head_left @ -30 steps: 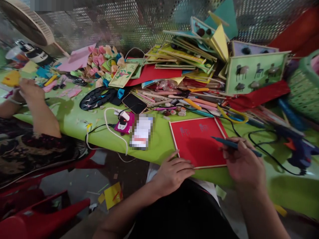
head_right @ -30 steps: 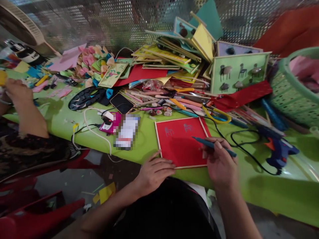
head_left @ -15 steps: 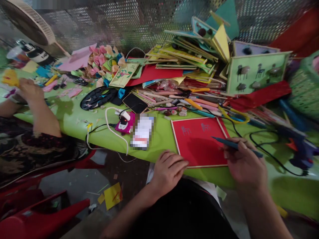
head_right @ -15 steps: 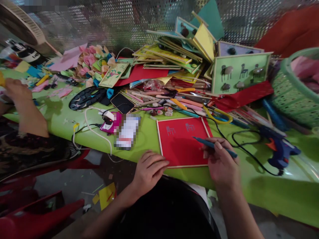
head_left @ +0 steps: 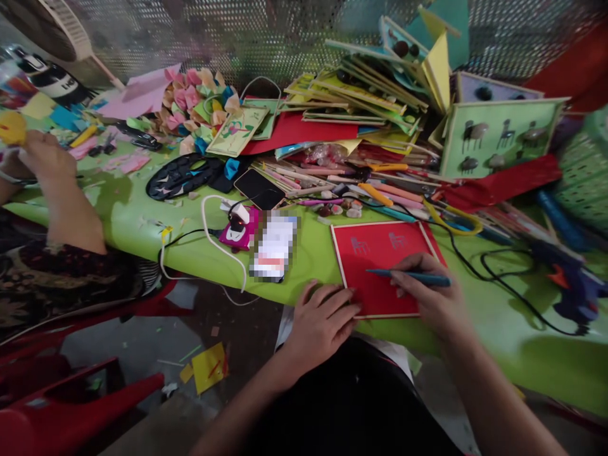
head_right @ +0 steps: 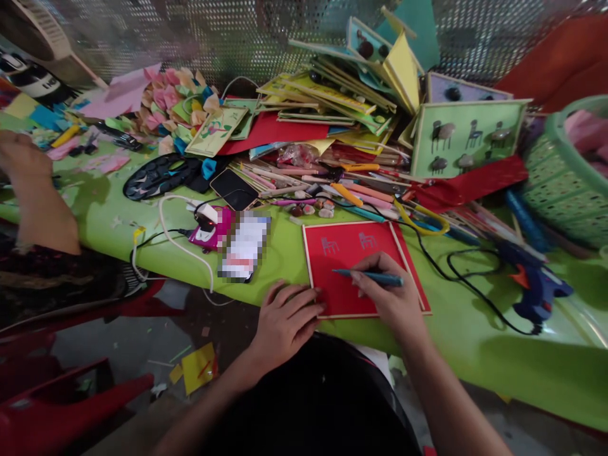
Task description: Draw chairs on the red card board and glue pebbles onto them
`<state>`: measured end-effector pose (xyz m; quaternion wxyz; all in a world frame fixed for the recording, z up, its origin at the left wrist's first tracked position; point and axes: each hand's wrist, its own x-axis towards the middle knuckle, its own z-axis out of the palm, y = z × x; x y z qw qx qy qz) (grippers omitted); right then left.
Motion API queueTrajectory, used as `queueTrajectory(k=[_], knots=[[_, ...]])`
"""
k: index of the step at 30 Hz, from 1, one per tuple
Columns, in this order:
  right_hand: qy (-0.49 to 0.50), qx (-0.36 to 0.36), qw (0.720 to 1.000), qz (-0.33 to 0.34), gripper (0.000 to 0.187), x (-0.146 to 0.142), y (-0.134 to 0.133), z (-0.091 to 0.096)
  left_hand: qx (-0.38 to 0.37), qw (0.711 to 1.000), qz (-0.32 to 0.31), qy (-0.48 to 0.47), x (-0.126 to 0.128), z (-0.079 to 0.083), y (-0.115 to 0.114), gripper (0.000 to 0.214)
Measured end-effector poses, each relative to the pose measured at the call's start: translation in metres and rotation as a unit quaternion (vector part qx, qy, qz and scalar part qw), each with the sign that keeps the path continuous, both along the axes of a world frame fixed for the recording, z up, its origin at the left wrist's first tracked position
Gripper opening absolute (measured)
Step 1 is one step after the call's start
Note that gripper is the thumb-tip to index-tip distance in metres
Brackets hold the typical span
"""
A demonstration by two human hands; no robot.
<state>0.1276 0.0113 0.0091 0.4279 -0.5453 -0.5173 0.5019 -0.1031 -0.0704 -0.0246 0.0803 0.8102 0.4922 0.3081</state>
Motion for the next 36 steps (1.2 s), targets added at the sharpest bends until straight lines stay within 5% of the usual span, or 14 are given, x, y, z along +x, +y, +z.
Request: queueTrajectory(k=[10, 36], knots=[[-0.099, 0.028, 0.995, -0.015, 0.026, -0.010, -0.001, 0.005, 0.003, 1.000, -0.002, -0.005, 0.001, -0.003, 0.000, 0.022], [-0.141, 0.042, 0.989, 0.010, 0.017, -0.013, 0.000, 0.008, 0.000, 1.000, 0.001, -0.004, 0.001, -0.001, 0.001, 0.021]])
